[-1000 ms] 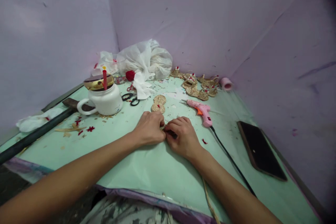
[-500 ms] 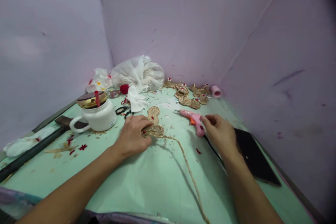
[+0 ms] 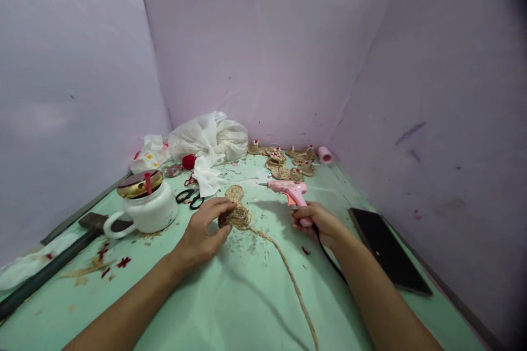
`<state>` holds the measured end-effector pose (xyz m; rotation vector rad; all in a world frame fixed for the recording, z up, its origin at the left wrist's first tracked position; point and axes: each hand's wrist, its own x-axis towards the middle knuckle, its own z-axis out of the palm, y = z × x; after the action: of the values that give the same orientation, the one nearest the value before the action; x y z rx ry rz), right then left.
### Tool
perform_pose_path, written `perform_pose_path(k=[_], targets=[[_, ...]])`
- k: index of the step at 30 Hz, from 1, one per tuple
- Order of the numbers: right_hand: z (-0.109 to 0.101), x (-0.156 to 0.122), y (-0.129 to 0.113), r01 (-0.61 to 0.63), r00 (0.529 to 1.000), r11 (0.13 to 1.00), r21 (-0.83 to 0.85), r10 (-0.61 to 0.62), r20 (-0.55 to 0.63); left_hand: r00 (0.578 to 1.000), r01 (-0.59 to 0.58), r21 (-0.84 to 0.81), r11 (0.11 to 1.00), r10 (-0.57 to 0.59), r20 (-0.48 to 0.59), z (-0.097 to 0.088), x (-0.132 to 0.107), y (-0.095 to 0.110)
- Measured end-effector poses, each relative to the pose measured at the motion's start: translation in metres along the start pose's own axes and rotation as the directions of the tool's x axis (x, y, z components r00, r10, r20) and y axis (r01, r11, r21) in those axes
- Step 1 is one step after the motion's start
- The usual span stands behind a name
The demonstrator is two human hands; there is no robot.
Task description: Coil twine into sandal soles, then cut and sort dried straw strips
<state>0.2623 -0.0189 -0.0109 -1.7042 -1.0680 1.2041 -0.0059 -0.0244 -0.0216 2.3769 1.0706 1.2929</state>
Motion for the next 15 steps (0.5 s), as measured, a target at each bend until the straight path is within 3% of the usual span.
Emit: perform_pose_path(k=[3, 6, 10, 15], targets=[[0.001, -0.021, -0.001, 0.135, 0.968, 0.937, 0.321, -0.194, 0.161, 1.0, -0.017, -0.005, 1.0, 0.017, 0.012, 0.0, -0.001, -0.003], [-0.002, -0.039, 0.007, 0.238, 0.93, 0.869, 0.434, -0.333, 0.158, 0.999, -0.033, -0.006, 0.999, 0.033, 0.022, 0.0, -0.001, -0.004], [-0.009, -0.048, 0.027, 0.294, 0.91, 0.856, 0.426, -0.387, 0.149, 0.999, -0.03, -0.003, 1.0, 0.03, 0.03, 0.001, -0.001, -0.003], [-0.016, -0.051, 0.039, 0.43, 0.869, 0.88, 0.201, -0.463, 0.172, 1.0, -0.019, -0.004, 1.0, 0.019, 0.012, 0.001, 0.001, -0.001]])
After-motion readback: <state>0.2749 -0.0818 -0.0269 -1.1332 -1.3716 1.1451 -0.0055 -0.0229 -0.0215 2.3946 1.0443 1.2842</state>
